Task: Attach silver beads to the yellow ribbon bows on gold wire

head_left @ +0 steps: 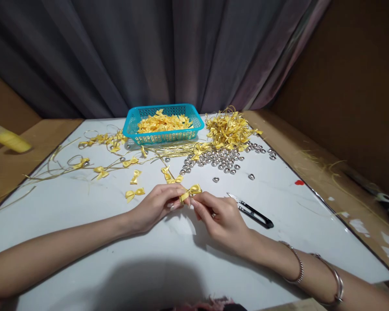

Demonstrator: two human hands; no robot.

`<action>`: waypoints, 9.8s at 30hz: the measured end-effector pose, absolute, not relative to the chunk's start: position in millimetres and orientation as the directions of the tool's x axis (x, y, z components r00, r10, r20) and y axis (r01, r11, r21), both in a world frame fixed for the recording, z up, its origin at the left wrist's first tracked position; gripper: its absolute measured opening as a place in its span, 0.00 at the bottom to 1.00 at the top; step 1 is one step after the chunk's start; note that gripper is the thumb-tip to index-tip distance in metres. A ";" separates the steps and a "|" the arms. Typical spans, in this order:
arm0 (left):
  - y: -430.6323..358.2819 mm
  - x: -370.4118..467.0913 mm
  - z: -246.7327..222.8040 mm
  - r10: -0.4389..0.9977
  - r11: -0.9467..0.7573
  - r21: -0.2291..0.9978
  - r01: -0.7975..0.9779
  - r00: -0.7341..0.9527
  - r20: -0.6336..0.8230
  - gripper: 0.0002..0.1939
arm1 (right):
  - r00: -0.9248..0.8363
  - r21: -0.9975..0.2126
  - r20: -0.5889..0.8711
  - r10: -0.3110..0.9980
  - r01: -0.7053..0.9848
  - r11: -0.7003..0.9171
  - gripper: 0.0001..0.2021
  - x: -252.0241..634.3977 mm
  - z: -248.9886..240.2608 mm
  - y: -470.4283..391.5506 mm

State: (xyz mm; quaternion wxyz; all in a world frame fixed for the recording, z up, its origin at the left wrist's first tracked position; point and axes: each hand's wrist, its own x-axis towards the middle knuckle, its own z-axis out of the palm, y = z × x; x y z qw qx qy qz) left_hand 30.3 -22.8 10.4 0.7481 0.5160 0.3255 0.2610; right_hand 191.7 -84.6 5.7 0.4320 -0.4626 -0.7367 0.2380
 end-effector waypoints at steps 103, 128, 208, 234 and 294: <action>-15.4 14.8 0.1 0.576 -0.379 0.919 0.107 0.804 0.144 0.14 | -0.526 -0.510 0.501 0.687 0.461 0.726 0.18 201.9 33.0 -33.7; -9.5 14.7 -3.5 0.479 -0.447 0.886 0.124 0.870 0.120 0.14 | 0.078 -0.503 0.649 0.757 0.790 0.350 0.10 298.9 115.1 -38.4; -8.3 14.7 8.5 0.253 -0.369 0.908 0.198 0.962 -0.107 0.12 | -0.663 -0.908 -0.203 0.721 0.403 0.115 0.12 230.4 28.6 -56.1; -9.0 17.1 7.7 0.469 -0.069 0.968 0.241 0.864 -0.182 0.14 | 0.055 -0.906 0.338 0.940 0.288 0.309 0.08 251.0 162.1 -63.7; -24.2 22.9 3.4 0.744 -0.151 0.941 0.303 0.661 -0.094 0.17 | -0.274 -0.949 -0.291 0.917 0.205 -0.239 0.15 227.0 29.8 -52.9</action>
